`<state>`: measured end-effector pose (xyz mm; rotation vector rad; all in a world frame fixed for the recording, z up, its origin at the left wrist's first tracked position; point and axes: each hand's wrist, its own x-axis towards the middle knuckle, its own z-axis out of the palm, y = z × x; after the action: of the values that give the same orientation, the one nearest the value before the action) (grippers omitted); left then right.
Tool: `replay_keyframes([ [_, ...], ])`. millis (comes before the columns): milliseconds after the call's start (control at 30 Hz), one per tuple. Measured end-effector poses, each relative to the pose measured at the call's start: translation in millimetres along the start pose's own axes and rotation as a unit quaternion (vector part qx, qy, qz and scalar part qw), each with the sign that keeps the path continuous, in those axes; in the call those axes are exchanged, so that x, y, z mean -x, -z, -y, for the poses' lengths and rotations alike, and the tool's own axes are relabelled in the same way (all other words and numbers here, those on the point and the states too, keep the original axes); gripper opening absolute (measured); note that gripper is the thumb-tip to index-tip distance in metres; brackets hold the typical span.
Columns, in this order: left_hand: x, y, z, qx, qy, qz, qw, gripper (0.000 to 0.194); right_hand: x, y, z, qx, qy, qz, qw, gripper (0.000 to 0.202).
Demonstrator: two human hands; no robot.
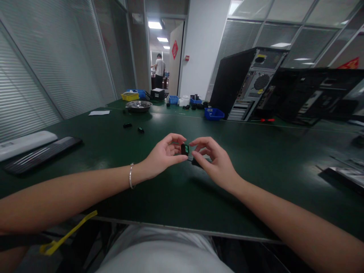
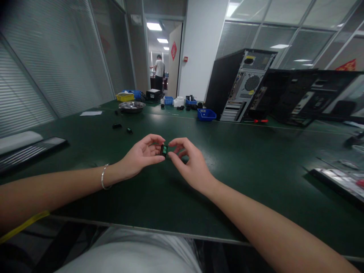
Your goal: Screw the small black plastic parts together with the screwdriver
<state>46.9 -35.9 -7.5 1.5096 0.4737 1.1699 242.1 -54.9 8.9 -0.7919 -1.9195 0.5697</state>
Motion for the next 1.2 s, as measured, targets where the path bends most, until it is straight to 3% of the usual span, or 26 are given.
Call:
replay_keyframes([
  [200,-1,3.9,-1,-0.047,0.018,0.005,0.999,0.037,-3,5,2,0.059,0.050,0.030,0.997,0.015],
  [300,-7,13.9,0,-0.107,0.006,-0.024,0.994,0.034,-5,9,-2,0.086,0.048,0.033,0.995,0.016],
  [400,-18,36.8,-1,-0.168,-0.011,-0.063,0.984,0.035,-6,13,-7,0.109,0.044,0.037,0.992,0.015],
  [500,-31,76.1,-6,-0.253,-0.024,-0.081,0.964,0.037,-8,18,-11,0.118,0.037,0.053,0.991,0.015],
  [567,-37,109.7,-10,-0.324,-0.043,-0.096,0.940,0.039,-9,20,-13,0.123,0.034,0.073,0.989,0.014],
  [667,-38,162.5,-15,-0.440,-0.021,-0.117,0.890,0.039,-9,20,-14,0.131,0.039,0.111,0.984,0.015],
  [733,-35,193.4,-17,-0.521,0.011,-0.131,0.844,0.038,-9,20,-14,0.136,0.047,0.129,0.981,0.015],
  [833,-29,227.0,-19,-0.623,0.069,-0.095,0.774,0.040,-9,20,-14,0.144,0.053,0.143,0.978,0.016],
  [933,-26,245.3,-22,-0.691,0.114,-0.036,0.713,0.045,-8,21,-15,0.149,0.051,0.156,0.975,0.016],
  [1033,-26,251.2,-22,-0.741,0.143,0.004,0.656,0.049,-8,21,-17,0.154,0.047,0.167,0.973,0.015],
  [1200,-26,246.6,-20,-0.781,0.142,0.038,0.607,0.051,-8,20,-19,0.158,0.051,0.178,0.970,0.014],
])
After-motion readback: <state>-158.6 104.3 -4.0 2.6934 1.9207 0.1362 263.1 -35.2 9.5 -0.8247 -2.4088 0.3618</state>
